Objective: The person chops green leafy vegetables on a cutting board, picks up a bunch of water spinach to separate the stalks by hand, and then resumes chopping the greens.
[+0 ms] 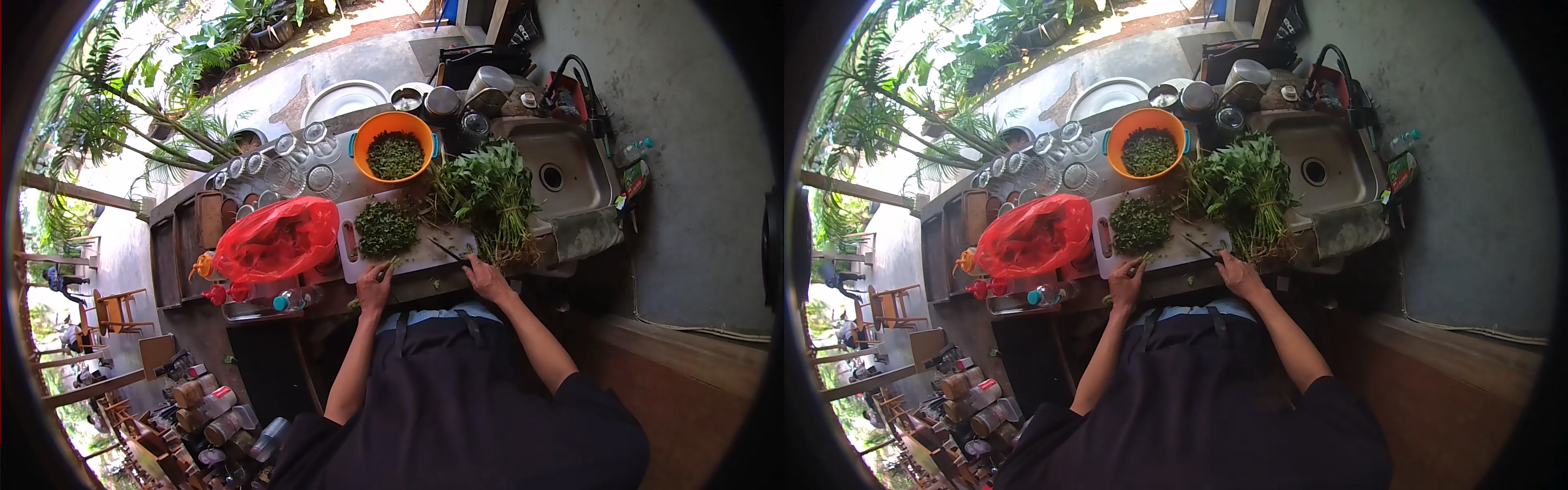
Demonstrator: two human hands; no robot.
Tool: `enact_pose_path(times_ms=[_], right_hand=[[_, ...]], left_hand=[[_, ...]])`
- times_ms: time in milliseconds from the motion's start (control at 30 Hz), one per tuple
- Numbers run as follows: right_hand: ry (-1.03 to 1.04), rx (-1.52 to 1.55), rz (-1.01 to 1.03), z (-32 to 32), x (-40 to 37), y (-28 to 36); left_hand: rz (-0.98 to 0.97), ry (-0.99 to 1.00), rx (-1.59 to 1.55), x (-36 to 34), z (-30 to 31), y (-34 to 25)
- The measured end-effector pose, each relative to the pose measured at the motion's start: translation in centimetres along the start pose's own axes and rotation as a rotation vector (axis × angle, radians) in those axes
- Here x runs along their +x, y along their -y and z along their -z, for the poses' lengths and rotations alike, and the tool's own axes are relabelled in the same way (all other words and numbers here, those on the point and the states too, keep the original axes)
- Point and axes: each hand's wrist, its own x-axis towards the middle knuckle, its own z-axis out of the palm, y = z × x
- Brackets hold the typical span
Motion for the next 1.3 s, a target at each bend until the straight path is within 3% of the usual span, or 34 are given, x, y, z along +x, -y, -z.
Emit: enact_pose_path(times_ms=[267,567,767,1067,1300], right_hand=[[0.185,0.067,0.161,-0.8,-0.1,2.2],[-0.095,0.038,0.050,0.6,0.0,-1.4],[-0.101,-0.011,-0.089,4.5,1.5,0.6],[-0.051,-0.040,0.134,3.5,2.6,-1.2],[-0.092,0.026,0.008,4.4,4.6,-1.8]], left_hand=[[0.009,-0.078,-0.024,0.0,-0.1,0.1],[-0.037,-0.037,-0.015,-0.3,-0.7,0.3],[-0.048,0.023,-0.012,0.2,-1.0,-0.3],[-0.074,0.052,0.020,0.6,-1.0,-1.3],[-0.135,0.119,0.132,1.1,-1.3,-1.3]])
